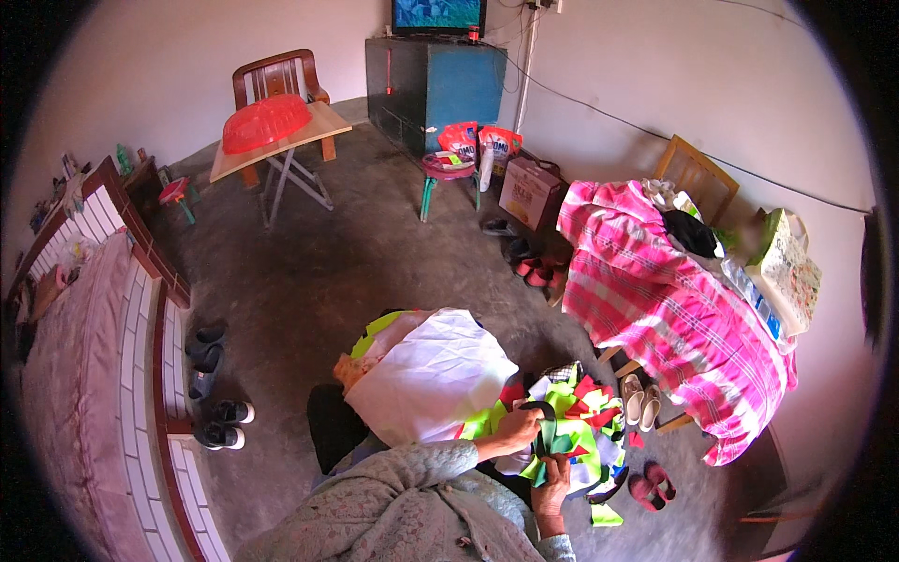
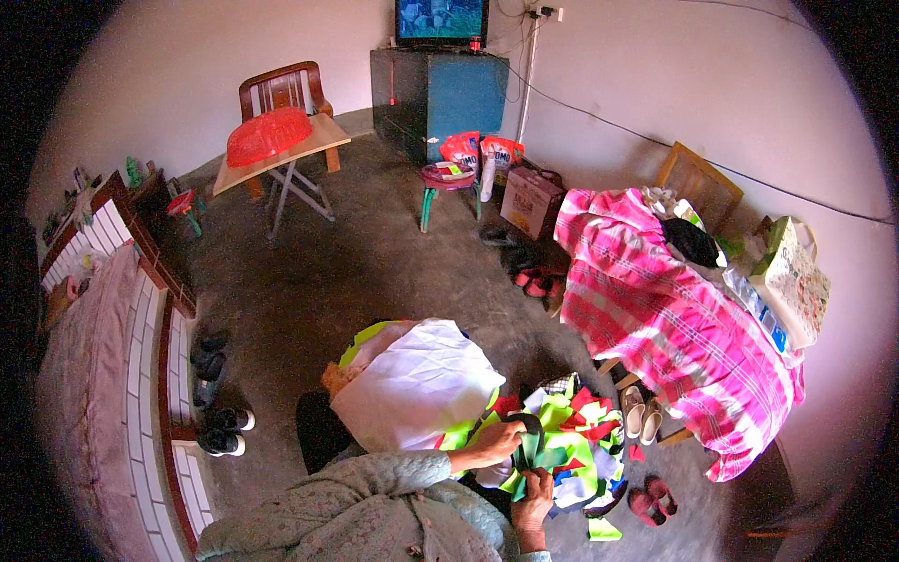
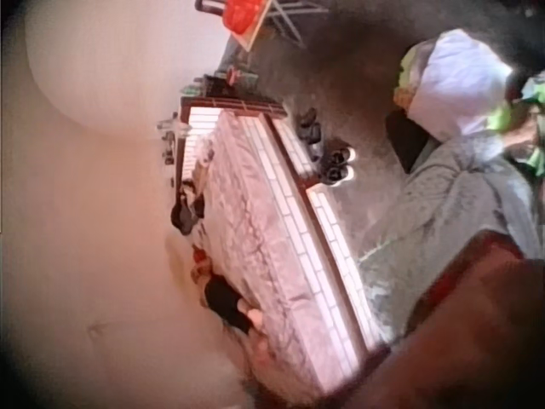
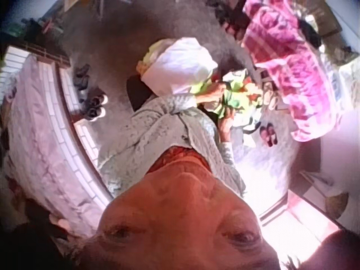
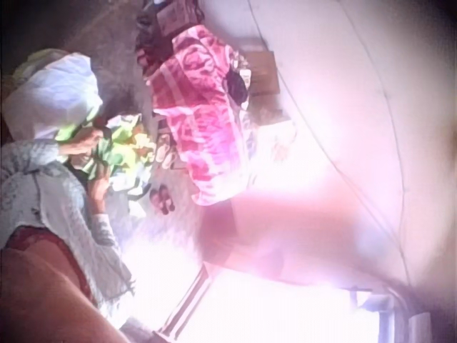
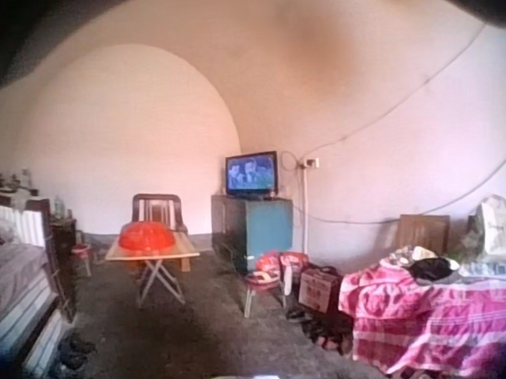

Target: The person sits on the floor and folds various pieces of colorful fabric, stacking them into a neat pile. The person handles each piece individually, smoothing and aligning edges before placing it on the stack.

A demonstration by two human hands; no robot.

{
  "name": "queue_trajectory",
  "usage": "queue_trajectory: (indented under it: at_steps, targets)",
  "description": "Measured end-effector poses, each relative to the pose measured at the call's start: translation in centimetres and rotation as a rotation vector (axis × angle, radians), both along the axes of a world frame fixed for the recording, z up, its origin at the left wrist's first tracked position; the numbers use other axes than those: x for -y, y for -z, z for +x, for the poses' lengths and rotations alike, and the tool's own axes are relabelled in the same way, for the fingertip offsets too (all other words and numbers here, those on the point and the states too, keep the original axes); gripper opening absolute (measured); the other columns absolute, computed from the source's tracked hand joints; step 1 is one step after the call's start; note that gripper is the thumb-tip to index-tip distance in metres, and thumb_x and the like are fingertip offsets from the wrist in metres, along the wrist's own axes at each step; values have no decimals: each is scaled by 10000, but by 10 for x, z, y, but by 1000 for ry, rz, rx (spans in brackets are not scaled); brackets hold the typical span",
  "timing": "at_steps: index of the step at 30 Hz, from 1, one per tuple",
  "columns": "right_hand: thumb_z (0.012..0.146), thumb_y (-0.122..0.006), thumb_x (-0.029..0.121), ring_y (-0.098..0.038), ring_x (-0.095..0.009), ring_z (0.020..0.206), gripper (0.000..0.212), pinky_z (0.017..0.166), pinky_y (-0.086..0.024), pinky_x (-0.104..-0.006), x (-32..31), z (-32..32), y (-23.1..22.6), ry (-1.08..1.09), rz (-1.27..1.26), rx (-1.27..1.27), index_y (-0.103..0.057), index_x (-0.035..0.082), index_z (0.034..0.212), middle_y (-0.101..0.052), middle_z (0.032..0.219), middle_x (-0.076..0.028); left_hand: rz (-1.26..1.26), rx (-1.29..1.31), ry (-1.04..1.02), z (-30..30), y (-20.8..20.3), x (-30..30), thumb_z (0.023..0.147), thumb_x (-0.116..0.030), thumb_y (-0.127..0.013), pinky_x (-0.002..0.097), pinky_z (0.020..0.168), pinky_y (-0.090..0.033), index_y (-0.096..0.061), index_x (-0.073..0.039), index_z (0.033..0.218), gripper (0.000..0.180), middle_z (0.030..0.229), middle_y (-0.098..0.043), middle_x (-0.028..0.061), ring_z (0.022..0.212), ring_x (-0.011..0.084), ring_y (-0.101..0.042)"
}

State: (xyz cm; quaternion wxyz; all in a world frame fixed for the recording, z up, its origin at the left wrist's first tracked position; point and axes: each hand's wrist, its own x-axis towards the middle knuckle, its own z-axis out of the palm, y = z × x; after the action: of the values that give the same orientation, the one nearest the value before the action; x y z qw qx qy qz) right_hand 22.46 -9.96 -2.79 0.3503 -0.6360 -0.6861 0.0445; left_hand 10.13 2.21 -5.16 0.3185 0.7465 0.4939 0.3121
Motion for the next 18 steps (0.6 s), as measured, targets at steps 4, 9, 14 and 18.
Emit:
queue_trajectory:
  at_steps: [4, 9, 14, 18]
  targets:
    - [726, -607, 45, -554, -336, 877, 169, 748, -465, -409, 4, -2, 2, 33, 38, 12, -568, 71, 889, -586, 969, -126, -56, 97, -141, -4, -13, 1, 813, -169, -515, 493, 639, -451, -549, -41, 786, 135, 772, -584, 185, 734, 368, -594]
    - [739, -577, 31, -560, -342, 851, 162, 714, -466, -415, 8, 0, 18, 55, 25, -35, -561, 60, 898, -595, 911, -124, -112, 326, -202, -6, 3, -10, 805, -214, -509, 477, 644, -450, -566, -10, 848, 216, 759, -601, 210, 749, 385, -589]
    - [695, -563, -17, -555, -344, 853, 227, 713, -460, -426, 10, 4, 22, 44, 15, -53, -563, 64, 907, -585, 880, -123, -199, 659, -298, -12, -9, -18, 828, -272, -496, 411, 621, -436, -581, -7, 871, 282, 723, -584, 180, 701, 293, -593]
    - [631, -561, -69, -547, -350, 858, 336, 730, -459, -426, 11, 6, 19, -40, 50, -34, -576, 91, 926, -574, 863, -120, -220, 638, -289, -27, -47, -25, 865, -187, -518, 288, 607, -411, -578, 8, 895, 206, 725, -542, 27, 675, 107, -471]
